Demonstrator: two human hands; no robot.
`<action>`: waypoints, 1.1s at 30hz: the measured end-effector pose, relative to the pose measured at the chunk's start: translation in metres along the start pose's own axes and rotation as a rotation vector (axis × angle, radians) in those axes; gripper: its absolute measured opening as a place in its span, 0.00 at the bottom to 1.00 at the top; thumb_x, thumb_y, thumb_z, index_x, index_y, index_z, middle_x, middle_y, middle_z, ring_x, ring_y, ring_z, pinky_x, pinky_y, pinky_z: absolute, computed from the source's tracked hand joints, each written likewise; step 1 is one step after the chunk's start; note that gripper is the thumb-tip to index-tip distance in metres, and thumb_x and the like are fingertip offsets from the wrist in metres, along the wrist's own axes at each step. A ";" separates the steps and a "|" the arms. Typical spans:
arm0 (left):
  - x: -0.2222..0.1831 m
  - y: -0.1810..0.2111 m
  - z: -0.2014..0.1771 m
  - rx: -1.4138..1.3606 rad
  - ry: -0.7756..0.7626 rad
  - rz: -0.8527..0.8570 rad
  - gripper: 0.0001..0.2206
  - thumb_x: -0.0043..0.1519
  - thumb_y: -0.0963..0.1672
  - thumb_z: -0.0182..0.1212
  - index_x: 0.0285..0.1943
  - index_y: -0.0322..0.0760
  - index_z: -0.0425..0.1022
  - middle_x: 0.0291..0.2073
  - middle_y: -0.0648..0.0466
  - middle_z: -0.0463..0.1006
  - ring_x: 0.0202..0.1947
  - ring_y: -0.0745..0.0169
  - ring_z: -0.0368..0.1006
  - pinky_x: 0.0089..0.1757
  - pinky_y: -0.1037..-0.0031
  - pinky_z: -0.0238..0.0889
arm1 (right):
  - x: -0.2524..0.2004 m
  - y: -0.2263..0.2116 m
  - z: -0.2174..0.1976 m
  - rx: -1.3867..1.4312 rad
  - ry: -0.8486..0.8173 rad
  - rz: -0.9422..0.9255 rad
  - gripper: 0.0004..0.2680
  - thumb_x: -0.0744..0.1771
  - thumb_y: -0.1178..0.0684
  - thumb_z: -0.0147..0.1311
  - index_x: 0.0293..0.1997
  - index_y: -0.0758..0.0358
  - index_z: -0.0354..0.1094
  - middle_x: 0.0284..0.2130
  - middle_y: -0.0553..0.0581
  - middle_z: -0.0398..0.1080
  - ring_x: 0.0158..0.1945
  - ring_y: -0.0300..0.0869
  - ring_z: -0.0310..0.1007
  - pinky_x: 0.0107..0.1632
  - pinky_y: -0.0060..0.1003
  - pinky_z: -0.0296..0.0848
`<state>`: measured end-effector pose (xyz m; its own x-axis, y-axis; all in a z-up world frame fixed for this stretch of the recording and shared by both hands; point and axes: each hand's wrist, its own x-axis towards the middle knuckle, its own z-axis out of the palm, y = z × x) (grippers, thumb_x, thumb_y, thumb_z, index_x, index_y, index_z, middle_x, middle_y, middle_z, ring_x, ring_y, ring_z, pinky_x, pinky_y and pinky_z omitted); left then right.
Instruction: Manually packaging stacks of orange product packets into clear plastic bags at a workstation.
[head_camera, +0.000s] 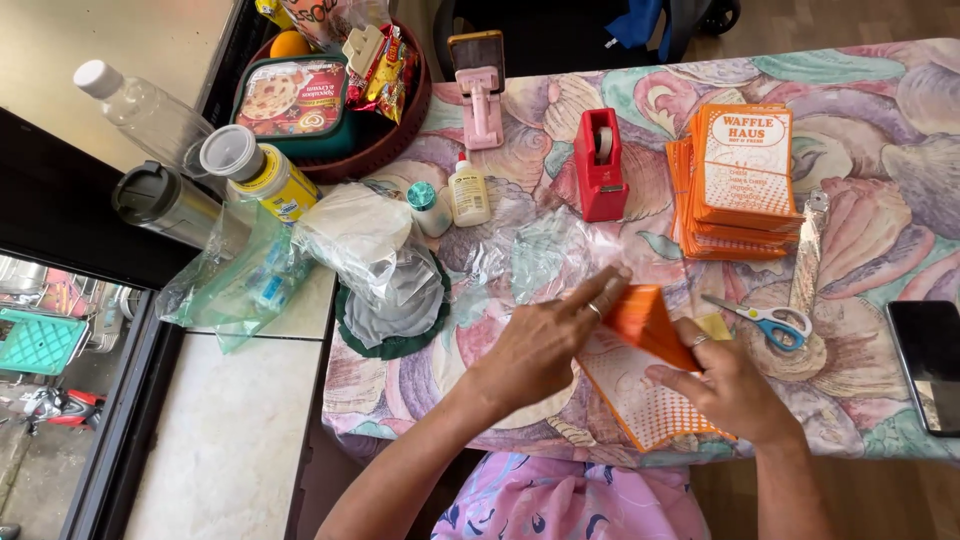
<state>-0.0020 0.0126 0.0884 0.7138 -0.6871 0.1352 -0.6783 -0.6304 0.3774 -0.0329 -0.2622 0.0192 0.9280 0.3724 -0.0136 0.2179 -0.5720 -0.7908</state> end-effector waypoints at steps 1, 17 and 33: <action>0.000 0.005 -0.001 0.001 0.000 0.003 0.48 0.44 0.28 0.45 0.80 0.35 0.41 0.79 0.42 0.51 0.21 0.64 0.70 0.18 0.78 0.59 | 0.003 -0.002 -0.001 -0.001 0.003 0.000 0.11 0.64 0.49 0.63 0.46 0.59 0.69 0.25 0.51 0.71 0.25 0.40 0.68 0.33 0.34 0.67; -0.037 0.024 0.078 0.417 0.337 0.386 0.27 0.72 0.36 0.55 0.80 0.42 0.55 0.70 0.45 0.65 0.27 0.69 0.63 0.22 0.77 0.58 | 0.017 -0.010 0.009 0.660 0.020 0.332 0.29 0.60 0.62 0.60 0.71 0.64 0.55 0.58 0.63 0.72 0.60 0.47 0.72 0.58 0.41 0.74; -0.064 0.028 0.144 -0.134 0.696 0.440 0.18 0.72 0.40 0.41 0.31 0.36 0.74 0.26 0.54 0.62 0.26 0.56 0.63 0.30 0.68 0.66 | 0.009 0.010 0.027 0.475 0.214 0.011 0.16 0.60 0.63 0.66 0.49 0.71 0.65 0.33 0.68 0.79 0.38 0.55 0.82 0.53 0.55 0.77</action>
<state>-0.0919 -0.0127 -0.0414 0.3631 -0.4524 0.8145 -0.9253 -0.2779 0.2581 -0.0301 -0.2446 -0.0057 0.9812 0.1823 0.0630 0.0931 -0.1616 -0.9825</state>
